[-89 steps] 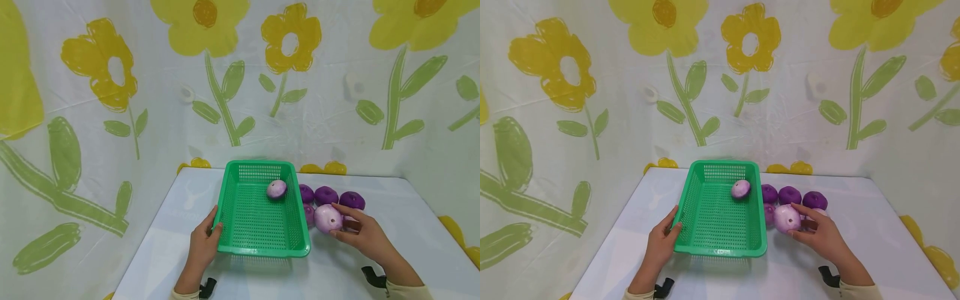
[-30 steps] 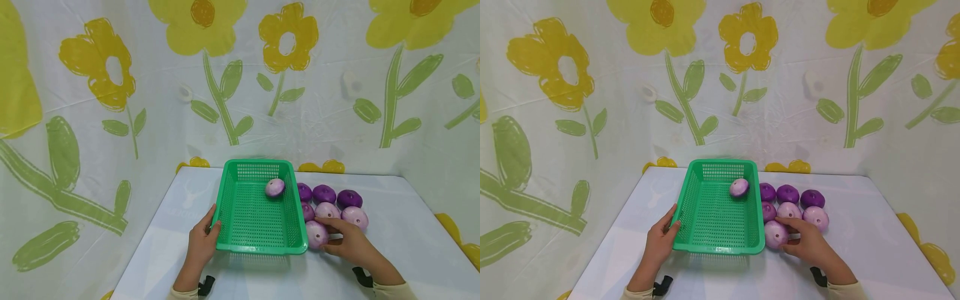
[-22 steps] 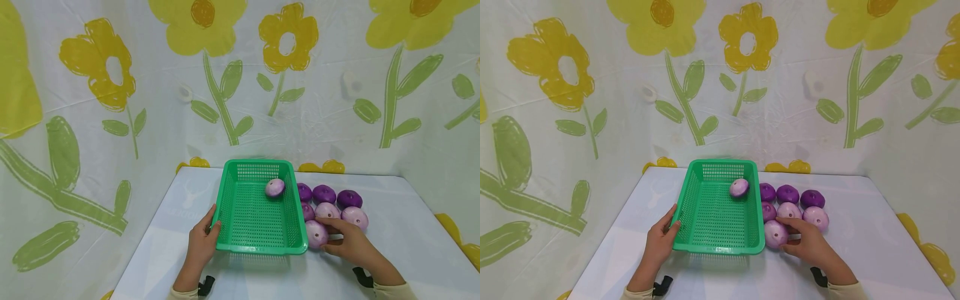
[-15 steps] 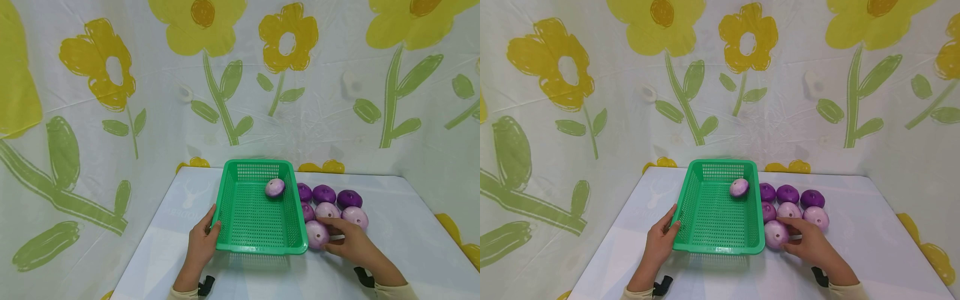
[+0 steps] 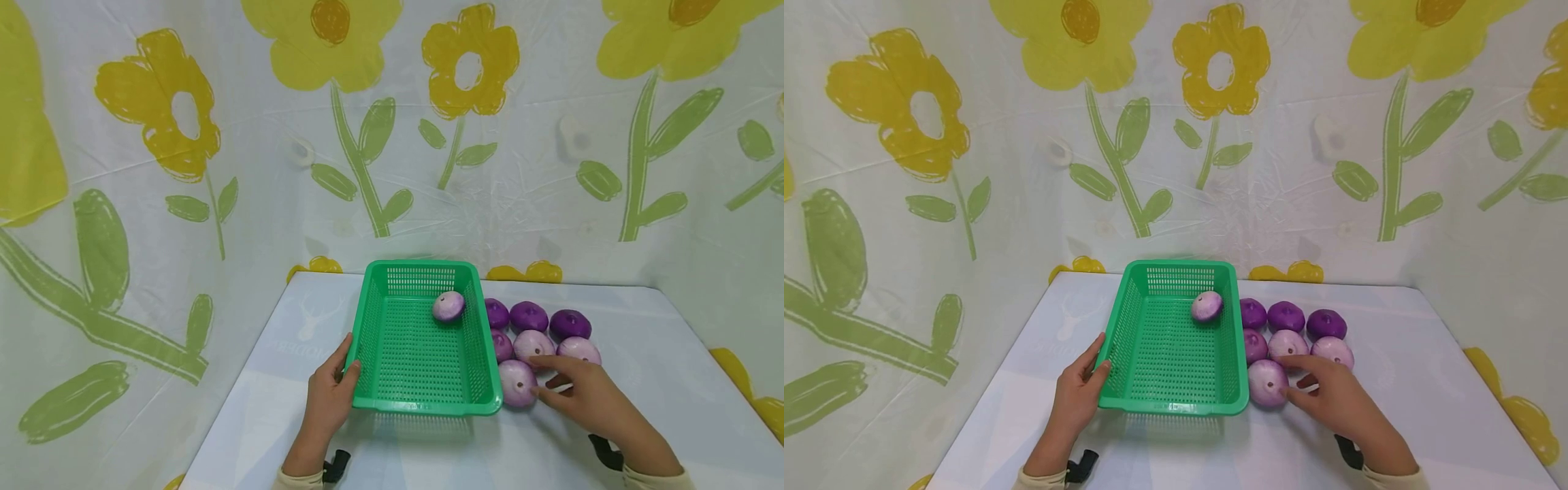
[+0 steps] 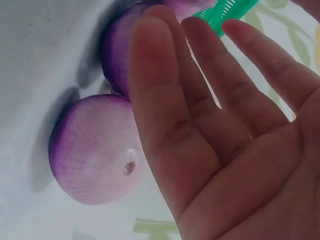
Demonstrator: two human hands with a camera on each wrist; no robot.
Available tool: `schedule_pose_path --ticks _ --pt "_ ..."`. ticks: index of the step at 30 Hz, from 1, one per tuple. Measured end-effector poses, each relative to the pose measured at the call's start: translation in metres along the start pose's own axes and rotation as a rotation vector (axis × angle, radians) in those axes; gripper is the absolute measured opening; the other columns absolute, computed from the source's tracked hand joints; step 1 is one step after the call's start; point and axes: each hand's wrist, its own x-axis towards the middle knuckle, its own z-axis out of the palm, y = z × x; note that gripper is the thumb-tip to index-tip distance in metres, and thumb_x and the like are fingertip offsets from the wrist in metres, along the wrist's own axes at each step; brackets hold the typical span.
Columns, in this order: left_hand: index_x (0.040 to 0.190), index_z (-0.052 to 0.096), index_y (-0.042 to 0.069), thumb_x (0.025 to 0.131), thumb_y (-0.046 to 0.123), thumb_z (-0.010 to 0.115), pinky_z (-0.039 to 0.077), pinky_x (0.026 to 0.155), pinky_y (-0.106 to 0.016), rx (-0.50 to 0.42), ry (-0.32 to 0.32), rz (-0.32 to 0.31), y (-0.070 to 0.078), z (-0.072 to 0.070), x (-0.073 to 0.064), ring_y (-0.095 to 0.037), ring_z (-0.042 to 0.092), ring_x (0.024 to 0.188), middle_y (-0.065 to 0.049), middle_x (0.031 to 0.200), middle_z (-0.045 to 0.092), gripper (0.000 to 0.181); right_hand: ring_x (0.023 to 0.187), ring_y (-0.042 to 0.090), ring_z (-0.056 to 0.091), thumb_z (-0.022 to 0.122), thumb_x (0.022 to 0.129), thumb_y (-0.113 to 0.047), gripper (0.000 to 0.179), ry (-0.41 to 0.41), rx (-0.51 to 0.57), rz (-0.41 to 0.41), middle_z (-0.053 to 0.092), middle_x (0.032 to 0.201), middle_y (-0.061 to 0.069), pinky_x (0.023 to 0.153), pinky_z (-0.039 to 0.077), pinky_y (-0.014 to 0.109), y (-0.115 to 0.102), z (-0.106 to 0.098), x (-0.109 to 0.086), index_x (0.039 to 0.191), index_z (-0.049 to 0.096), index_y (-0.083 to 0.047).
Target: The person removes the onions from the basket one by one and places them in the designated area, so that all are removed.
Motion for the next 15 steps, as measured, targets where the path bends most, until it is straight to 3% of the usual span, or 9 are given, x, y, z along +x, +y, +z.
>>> schedule_pose_path --ticks 6,15 --pt "0.160 0.047 0.017 0.108 0.014 0.062 0.046 0.106 -0.048 -0.012 0.001 0.002 0.001 -0.001 0.000 -0.026 0.049 0.142 -0.007 0.156 0.051 0.055 0.078 0.002 0.063 0.087 0.091 -0.028 0.027 0.036 -0.025 -0.057 0.070 0.095 -0.015 0.068 0.057 0.026 -0.005 -0.005 0.001 0.115 0.078 -0.019" --pt "0.160 0.047 0.016 0.107 0.015 0.063 0.049 0.104 -0.048 -0.016 0.001 -0.001 0.003 0.000 -0.001 -0.029 0.052 0.139 -0.008 0.153 0.054 0.055 0.082 0.003 0.066 0.085 0.093 -0.021 0.024 0.028 0.003 -0.161 0.071 0.099 -0.018 0.071 0.059 0.028 -0.015 -0.019 0.014 0.116 0.077 -0.019"
